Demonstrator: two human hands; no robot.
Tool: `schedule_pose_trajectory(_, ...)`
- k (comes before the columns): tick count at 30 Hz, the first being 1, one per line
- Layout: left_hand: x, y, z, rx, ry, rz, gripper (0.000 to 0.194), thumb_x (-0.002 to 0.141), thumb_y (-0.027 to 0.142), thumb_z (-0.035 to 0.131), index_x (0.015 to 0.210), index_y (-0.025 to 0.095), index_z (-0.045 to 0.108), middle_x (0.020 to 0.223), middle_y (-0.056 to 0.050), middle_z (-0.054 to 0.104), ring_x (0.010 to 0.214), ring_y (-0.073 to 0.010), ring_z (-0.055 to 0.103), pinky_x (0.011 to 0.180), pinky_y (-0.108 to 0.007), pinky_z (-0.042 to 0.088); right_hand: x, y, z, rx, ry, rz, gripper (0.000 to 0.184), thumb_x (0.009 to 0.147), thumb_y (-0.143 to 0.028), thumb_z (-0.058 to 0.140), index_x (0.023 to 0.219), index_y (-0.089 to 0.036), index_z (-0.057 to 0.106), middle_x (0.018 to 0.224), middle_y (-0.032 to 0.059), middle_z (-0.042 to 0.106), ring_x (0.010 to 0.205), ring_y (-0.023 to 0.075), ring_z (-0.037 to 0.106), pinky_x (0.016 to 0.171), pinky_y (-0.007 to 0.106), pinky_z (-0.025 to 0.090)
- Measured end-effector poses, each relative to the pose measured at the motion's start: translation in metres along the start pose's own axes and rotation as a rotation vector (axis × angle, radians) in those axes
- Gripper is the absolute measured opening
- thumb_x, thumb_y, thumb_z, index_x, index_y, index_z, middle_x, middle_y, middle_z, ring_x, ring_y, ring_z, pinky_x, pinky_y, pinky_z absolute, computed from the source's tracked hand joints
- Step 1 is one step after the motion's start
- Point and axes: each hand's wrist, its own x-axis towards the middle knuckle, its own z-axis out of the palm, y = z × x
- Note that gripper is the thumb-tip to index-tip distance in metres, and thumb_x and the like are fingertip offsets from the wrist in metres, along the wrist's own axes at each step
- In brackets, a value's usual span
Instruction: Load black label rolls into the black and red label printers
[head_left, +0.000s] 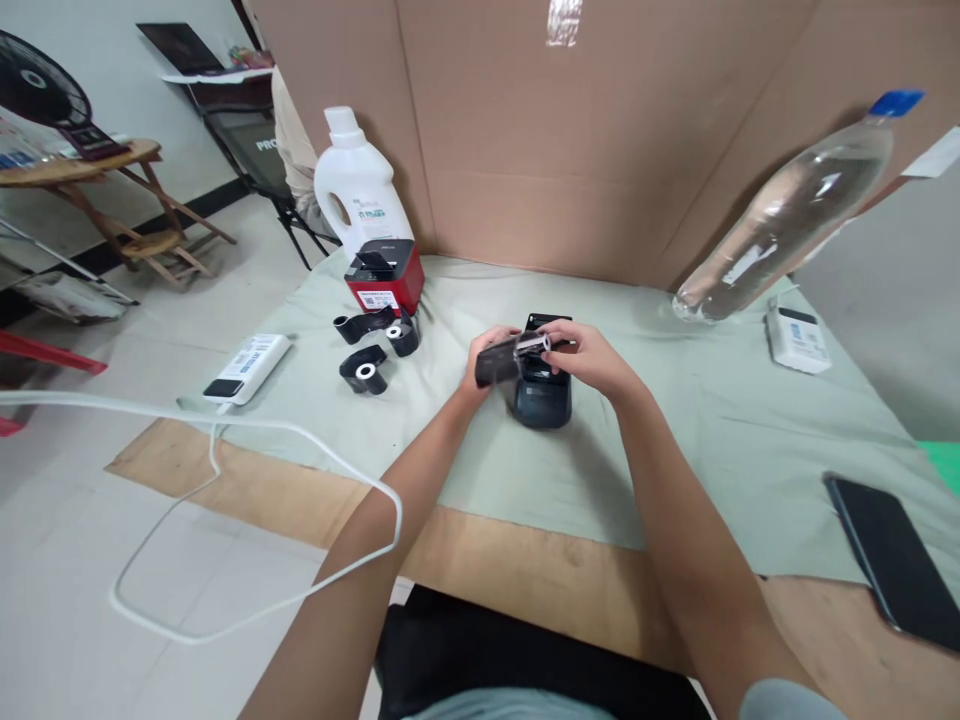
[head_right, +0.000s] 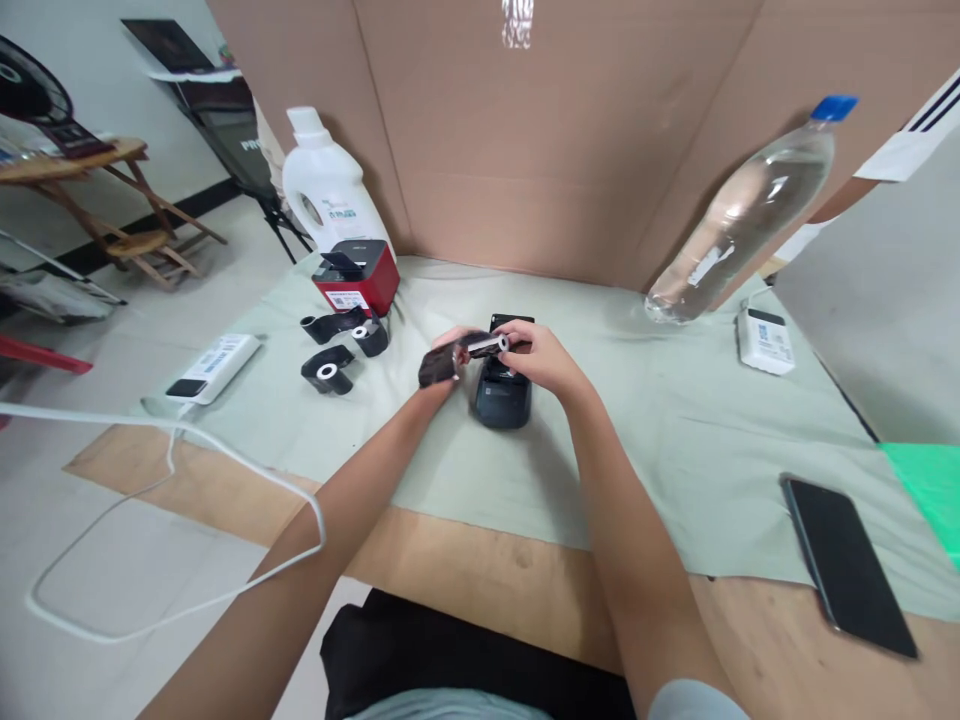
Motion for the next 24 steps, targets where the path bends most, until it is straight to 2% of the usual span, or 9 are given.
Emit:
schedule_pose_trajectory(4,-0.006,0.005,0.003,-0.039,-0.087,0.098,0.048,0.086,0.063,0.068,0.094,0.017,0.076,0.078,-0.004,0.071,0.071,-0.0165,0.064,0.068,-0.029,0.052,-0.001,0.015,-0.005,-0.114,-0.009,-0.082,0.036,0.068,-0.023,0.064,0.104,-0.018,0.071,0.095,0.0038,0.071,0.065,0.0133,0.058,0.062,0.027,0.045)
schedule_pose_trajectory(8,-0.011,0.007,0.007,0.026,-0.149,0.058,0.052,0.08,0.066,0.073,0.096,0.017,0.076,0.071,-0.003,0.07,0.061,-0.0144,0.061,0.061,-0.028,0.05,-0.006,0.019,-0.017,-0.278,-0.014,-0.1,0.043,0.072,-0.02,0.059,0.112,-0.018,0.074,0.095,0.0031,0.073,0.066,0.0135,0.056,0.065,0.027,0.045)
schedule_pose_trajectory(13,-0.013,0.007,0.015,0.068,-0.116,0.086,0.049,0.077,0.058,0.078,0.1,0.015,0.075,0.097,-0.009,0.078,0.089,-0.0199,0.071,0.083,-0.032,0.055,-0.01,0.011,-0.031,-0.434,-0.054,-0.002,0.039,0.084,-0.022,0.058,0.118,-0.02,0.077,0.103,0.0054,0.076,0.077,0.0167,0.062,0.076,0.03,0.049)
schedule_pose_trajectory(18,-0.015,0.004,0.016,0.196,-0.185,0.108,0.036,0.086,0.046,0.073,0.105,0.017,0.076,0.11,-0.01,0.078,0.102,-0.0219,0.07,0.093,-0.034,0.053,-0.004,0.02,-0.023,-0.57,-0.069,0.004,0.031,0.088,-0.02,0.063,0.115,-0.017,0.078,0.113,0.0085,0.077,0.091,0.0208,0.068,0.088,0.032,0.05)
schedule_pose_trajectory(21,-0.015,0.007,0.01,0.328,-0.128,0.184,0.031,0.094,0.04,0.063,0.113,0.019,0.077,0.123,-0.01,0.075,0.104,-0.0206,0.067,0.096,-0.034,0.051,0.0,0.027,-0.016,-0.623,-0.068,0.005,0.029,0.088,-0.016,0.062,0.113,-0.016,0.078,0.116,0.0096,0.077,0.1,0.0232,0.069,0.091,0.033,0.049)
schedule_pose_trajectory(24,-0.02,0.017,0.003,0.377,-0.054,0.211,0.033,0.1,0.038,0.053,0.116,0.02,0.076,0.119,-0.009,0.076,0.097,-0.0194,0.066,0.089,-0.032,0.051,0.001,0.029,-0.012,-0.657,-0.082,0.004,0.027,0.09,-0.013,0.06,0.109,-0.018,0.078,0.115,0.009,0.077,0.103,0.0239,0.07,0.09,0.032,0.049)
